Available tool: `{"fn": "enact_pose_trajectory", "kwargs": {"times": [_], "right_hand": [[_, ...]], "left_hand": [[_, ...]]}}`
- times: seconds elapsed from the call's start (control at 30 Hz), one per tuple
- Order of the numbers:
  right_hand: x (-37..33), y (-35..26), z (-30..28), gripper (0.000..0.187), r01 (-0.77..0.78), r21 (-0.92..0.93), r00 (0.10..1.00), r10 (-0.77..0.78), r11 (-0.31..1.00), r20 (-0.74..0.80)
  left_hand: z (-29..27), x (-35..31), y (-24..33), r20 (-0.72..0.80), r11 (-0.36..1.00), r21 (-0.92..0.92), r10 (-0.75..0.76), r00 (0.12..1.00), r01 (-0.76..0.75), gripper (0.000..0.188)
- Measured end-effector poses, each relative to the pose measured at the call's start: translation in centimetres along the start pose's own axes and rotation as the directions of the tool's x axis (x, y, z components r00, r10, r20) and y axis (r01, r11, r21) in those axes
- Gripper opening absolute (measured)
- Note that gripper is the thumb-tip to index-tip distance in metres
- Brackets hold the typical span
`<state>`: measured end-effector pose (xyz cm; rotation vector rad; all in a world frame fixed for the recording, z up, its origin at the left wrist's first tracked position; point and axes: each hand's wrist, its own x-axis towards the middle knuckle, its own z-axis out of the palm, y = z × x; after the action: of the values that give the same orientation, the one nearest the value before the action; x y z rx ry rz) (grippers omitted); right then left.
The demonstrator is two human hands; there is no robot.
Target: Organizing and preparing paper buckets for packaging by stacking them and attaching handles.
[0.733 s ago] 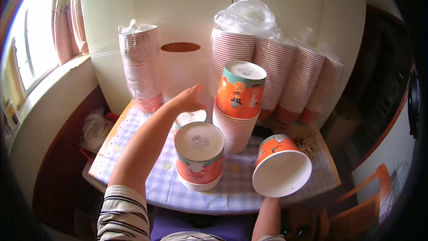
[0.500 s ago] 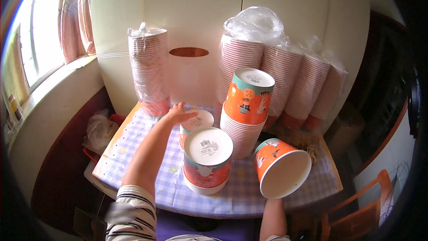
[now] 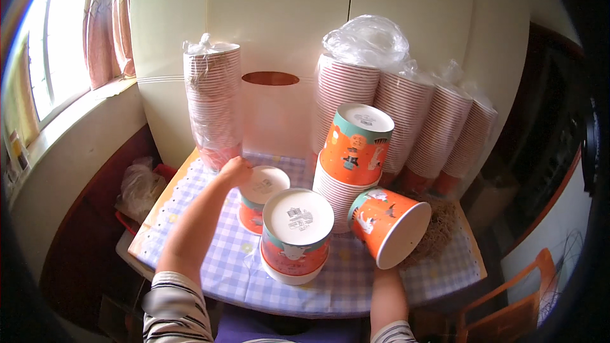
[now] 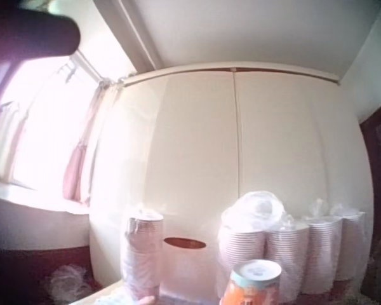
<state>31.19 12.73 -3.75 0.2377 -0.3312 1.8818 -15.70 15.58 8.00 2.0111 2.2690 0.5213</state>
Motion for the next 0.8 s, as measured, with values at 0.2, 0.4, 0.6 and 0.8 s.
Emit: {"fn": "enact_pose_trajectory", "kwargs": {"times": [0.2, 0.4, 0.6, 0.8], "right_hand": [[0.5, -0.5, 0.3, 0.061, -0.025, 0.09, 1.0, 0.025, 0.996, 0.004], [4.1, 3.9, 2.5, 0.063, -0.092, 0.187, 0.995, 0.084, 0.978, 0.049], [5.2, 5.2, 2.2, 0.064, -0.162, 0.276, 0.986, 0.141, 0.948, 0.092], [5.1, 4.7, 1.1, 0.066, -0.233, 0.366, 0.972, 0.203, 0.901, 0.12]], "left_hand": [[-6.1, -5.4, 4.3, 0.153, 0.989, 0.084, -0.132, 0.979, 0.12, 0.022], [-7.2, -7.4, 6.2, 0.027, 0.999, -0.015, -0.052, 0.998, 0.052, 0.042], [-9.0, -7.6, 14.7, -0.604, 0.884, -0.026, 0.358, 0.712, -0.467, 0.09], [-9.1, -5.5, 22.4, -0.402, 0.693, 0.497, 0.717, 0.569, -0.522, 0.092]]}}
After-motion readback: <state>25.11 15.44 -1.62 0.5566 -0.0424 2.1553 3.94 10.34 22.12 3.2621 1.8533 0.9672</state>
